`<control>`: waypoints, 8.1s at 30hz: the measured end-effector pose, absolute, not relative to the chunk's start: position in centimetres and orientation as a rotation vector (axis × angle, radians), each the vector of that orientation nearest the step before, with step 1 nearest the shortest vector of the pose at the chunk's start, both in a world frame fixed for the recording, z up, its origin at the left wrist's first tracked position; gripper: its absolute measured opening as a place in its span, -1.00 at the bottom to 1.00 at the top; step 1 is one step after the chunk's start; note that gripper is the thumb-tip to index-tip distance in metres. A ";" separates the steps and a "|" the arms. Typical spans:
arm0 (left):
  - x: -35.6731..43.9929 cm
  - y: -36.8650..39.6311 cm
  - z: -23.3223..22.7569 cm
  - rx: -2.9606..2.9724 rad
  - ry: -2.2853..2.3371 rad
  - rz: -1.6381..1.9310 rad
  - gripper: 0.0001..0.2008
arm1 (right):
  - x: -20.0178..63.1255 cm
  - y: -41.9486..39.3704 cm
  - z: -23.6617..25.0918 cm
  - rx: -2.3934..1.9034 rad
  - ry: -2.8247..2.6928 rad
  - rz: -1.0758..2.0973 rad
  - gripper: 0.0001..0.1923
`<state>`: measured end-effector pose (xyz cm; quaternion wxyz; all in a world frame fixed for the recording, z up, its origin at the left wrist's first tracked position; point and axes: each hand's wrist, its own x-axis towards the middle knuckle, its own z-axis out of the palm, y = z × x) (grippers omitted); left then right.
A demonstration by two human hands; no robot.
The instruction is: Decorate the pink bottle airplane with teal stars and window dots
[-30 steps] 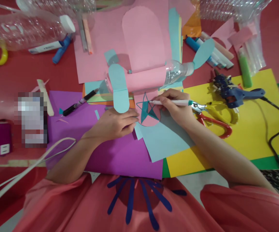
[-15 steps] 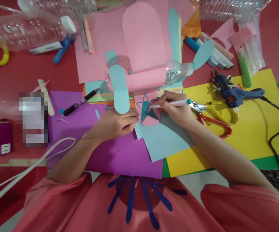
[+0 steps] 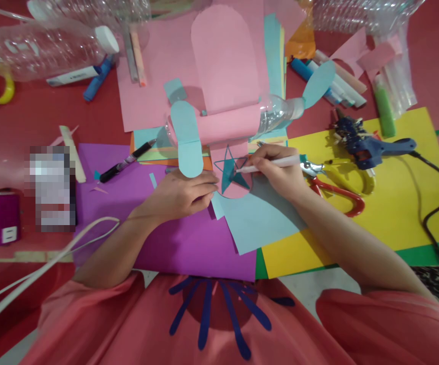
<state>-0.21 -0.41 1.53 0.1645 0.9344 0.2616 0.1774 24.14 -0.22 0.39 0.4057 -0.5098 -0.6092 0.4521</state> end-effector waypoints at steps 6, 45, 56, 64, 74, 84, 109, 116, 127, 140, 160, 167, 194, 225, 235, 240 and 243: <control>-0.2 -0.4 1.5 2.645 0.754 0.483 -0.70 | 23.8 -0.2 0.4 -1.336 -1.467 1.053 -0.84; -0.1 -0.5 1.6 2.647 0.752 0.487 -0.70 | 24.2 -0.3 0.6 -1.290 -1.562 1.134 -0.82; -0.1 -0.5 1.5 2.675 0.750 0.509 -0.70 | 23.9 -0.3 0.2 -1.328 -1.672 1.057 -0.76; -0.1 -0.4 1.3 2.690 0.732 0.509 -0.71 | 23.9 -0.6 0.2 -1.309 -1.638 1.150 -0.75; -0.2 -0.5 1.3 2.663 0.746 0.519 -0.72 | 23.9 -0.3 0.2 -1.359 -1.626 1.064 -0.78; -0.2 -0.5 1.6 2.657 0.752 0.513 -0.70 | 24.0 -0.3 0.4 -1.367 -1.681 1.149 -0.74; -0.1 -0.4 1.6 2.648 0.729 0.511 -0.69 | 23.9 -0.2 0.5 -1.371 -1.598 1.091 -0.75; -0.2 -0.4 1.5 2.652 0.747 0.508 -0.70 | 23.9 -0.2 0.6 -1.385 -1.588 1.109 -0.74; 0.0 -0.9 1.3 2.709 0.738 0.463 -0.72 | 24.1 -0.2 0.5 -1.264 -1.403 1.221 -0.74; -0.1 -1.2 1.1 2.650 0.721 0.460 -0.74 | 23.7 -0.4 0.7 -1.197 -1.665 1.206 -0.90; 0.0 -1.2 1.3 2.621 0.720 0.441 -0.74 | 23.5 -0.4 0.5 -1.170 -1.764 1.268 -0.82; 0.0 -1.1 1.2 2.623 0.729 0.430 -0.74 | 23.5 -0.5 0.5 -1.172 -1.742 1.235 -0.86; 0.1 -1.2 1.3 2.636 0.711 0.486 -0.74 | 23.6 -0.5 0.5 -1.177 -1.741 1.208 -0.91; 0.2 -1.1 1.5 2.659 0.709 0.501 -0.75 | 23.7 -0.5 0.5 -1.230 -1.729 1.167 -0.88; 0.1 -1.2 1.4 2.654 0.719 0.479 -0.74 | 23.8 -0.3 0.4 -1.213 -1.725 1.281 -0.84; 0.2 -1.1 1.6 2.671 0.709 0.495 -0.73 | 23.7 -0.4 0.6 -1.245 -1.713 1.192 -0.88; 0.2 -1.1 1.6 2.673 0.709 0.477 -0.73 | 23.6 -0.4 0.7 -1.275 -1.716 1.164 -0.86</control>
